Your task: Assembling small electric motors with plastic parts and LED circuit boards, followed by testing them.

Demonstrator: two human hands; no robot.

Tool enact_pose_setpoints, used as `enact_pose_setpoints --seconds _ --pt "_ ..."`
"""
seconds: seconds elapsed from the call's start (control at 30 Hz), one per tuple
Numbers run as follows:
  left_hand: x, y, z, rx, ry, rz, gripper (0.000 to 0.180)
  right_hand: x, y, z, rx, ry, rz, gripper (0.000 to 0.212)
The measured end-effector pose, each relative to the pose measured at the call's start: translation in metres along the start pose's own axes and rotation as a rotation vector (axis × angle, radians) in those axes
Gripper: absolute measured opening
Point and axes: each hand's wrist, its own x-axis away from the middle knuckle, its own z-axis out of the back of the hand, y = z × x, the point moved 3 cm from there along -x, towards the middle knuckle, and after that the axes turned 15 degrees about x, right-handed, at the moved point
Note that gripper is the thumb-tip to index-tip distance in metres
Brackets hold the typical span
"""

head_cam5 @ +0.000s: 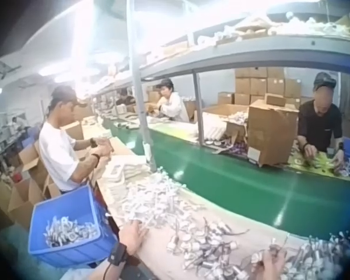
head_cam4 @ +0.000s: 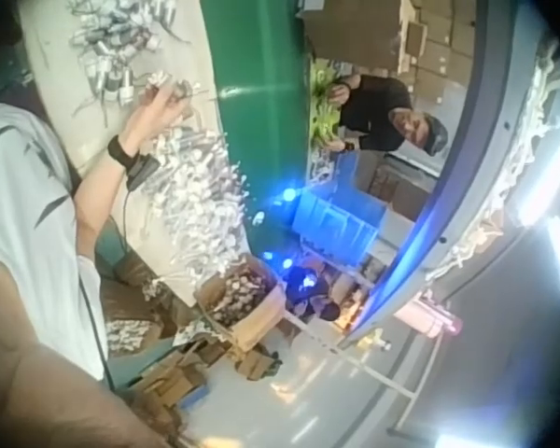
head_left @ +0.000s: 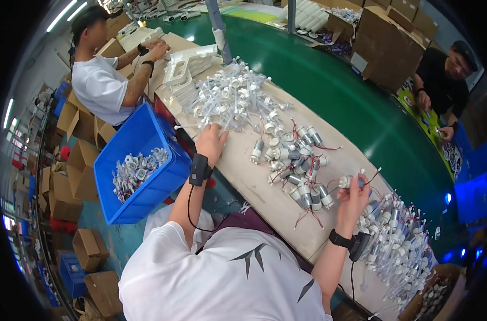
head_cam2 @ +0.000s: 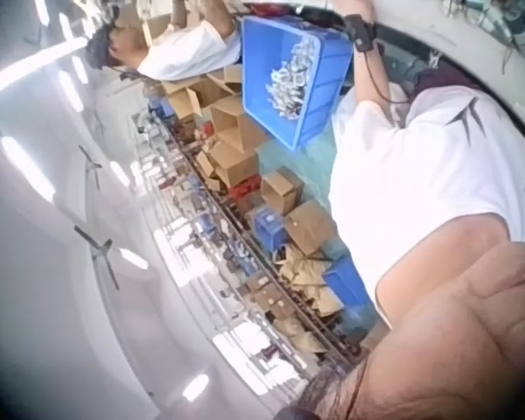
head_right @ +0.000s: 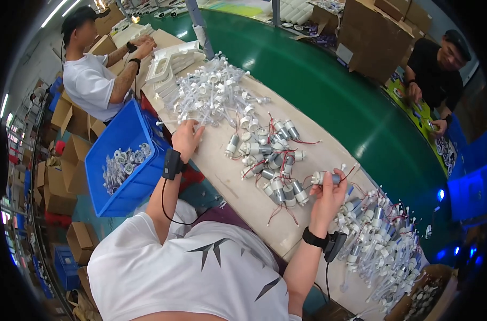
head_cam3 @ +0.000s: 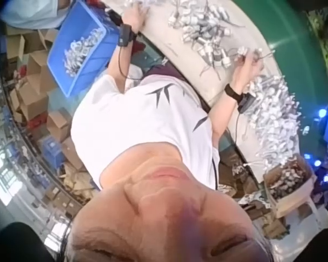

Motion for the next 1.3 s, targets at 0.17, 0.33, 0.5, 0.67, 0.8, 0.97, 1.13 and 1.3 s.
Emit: enact_pose_setpoints --seconds 0.17,0.33,0.5,0.67,0.8,0.97,1.13,1.3 --pt "-0.019 0.018 -0.007 0.061 -0.069 0.015 0.021 0.001 0.001 0.0 0.024 0.02 -0.005 0.027" --pt "-0.048 0.04 -0.012 0.106 0.098 -0.136 0.023 -0.001 0.007 0.003 0.031 0.033 -0.007 0.027" --pt "-0.105 0.02 -0.034 -0.045 0.108 -0.086 0.027 -0.001 0.007 0.002 0.035 0.027 -0.011 0.029" --pt "-0.138 0.034 -0.046 0.023 0.018 -0.15 0.028 -0.003 0.008 0.006 0.061 0.049 -0.016 0.029" --pt "-0.143 0.053 -0.053 0.001 -0.044 -0.112 0.036 -0.004 0.009 0.006 0.088 0.034 0.006 0.029" --pt "-0.166 0.035 -0.077 -0.153 -0.232 0.031 0.038 0.0 0.008 0.004 0.09 0.031 -0.027 0.029" --pt "-0.164 0.018 -0.079 0.28 -0.176 -0.022 0.03 0.002 0.003 0.002 0.068 0.036 -0.011 0.028" --pt "-0.126 0.045 -0.045 0.681 0.16 -0.037 0.03 0.007 0.001 0.001 0.044 0.035 0.0 0.028"
